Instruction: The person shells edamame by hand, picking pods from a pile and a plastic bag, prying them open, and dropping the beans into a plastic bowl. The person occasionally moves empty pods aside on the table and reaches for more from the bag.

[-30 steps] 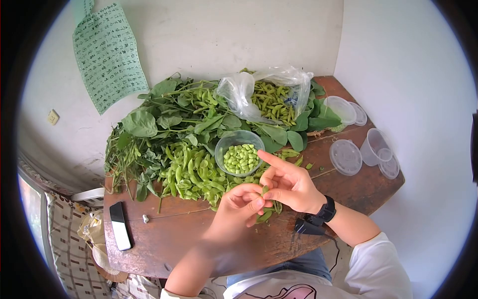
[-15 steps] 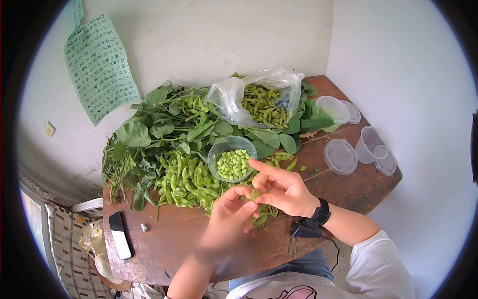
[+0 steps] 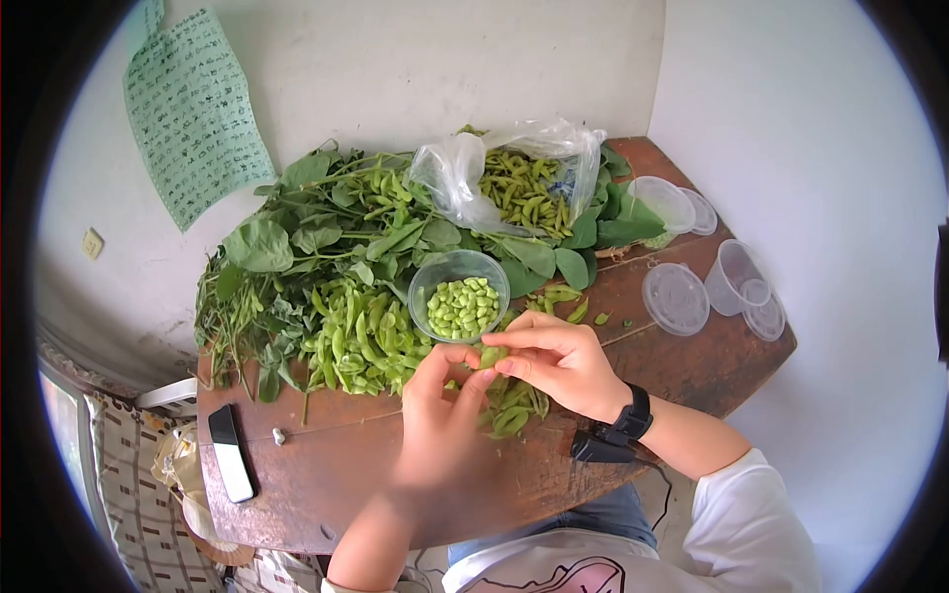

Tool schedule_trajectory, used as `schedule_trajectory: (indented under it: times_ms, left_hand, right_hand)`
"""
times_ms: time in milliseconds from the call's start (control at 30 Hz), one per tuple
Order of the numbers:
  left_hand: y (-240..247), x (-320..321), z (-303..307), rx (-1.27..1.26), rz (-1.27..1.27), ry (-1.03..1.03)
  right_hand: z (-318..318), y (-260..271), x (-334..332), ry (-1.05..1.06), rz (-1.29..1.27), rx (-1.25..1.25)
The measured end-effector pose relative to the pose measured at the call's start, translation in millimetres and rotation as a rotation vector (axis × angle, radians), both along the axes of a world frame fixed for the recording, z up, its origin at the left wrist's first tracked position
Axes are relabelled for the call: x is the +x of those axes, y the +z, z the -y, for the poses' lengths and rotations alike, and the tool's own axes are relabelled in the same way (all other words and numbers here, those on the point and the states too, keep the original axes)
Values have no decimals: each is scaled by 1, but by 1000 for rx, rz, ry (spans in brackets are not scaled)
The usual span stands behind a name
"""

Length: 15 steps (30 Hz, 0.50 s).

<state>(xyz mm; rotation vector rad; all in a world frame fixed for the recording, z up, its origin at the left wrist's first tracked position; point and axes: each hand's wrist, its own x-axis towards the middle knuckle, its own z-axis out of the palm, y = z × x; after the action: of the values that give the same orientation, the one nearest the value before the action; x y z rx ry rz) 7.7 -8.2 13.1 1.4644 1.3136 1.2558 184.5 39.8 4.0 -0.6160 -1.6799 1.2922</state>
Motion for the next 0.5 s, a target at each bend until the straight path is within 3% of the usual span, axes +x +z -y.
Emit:
schedule_trajectory:
  times_ms: [233,333,367,400,433,467,500]
  left_hand:
    - [-4,-3,1,187,-136,41]
    - [4,0,1,304,-113,12]
    - [5,-2,2,304,-113,13]
    - [5,-5,4,180,12,-74]
    - [5,-7,5,55,136,-161]
    - [5,-7,5,54,136,-158]
    - [5,-5,6,-25,291,-175]
  right_hand:
    - [3,-1,-3,-4,-168,-76]
    - [2,11,3,-84,3,130]
    - [-2,15,6,-117,96,385]
    - [-5,19,9,-146,188,640]
    - [-7,21,12,-143,188,639]
    - [-9,22,15,-141,245,791]
    - [-10,23,16,-140,302,943]
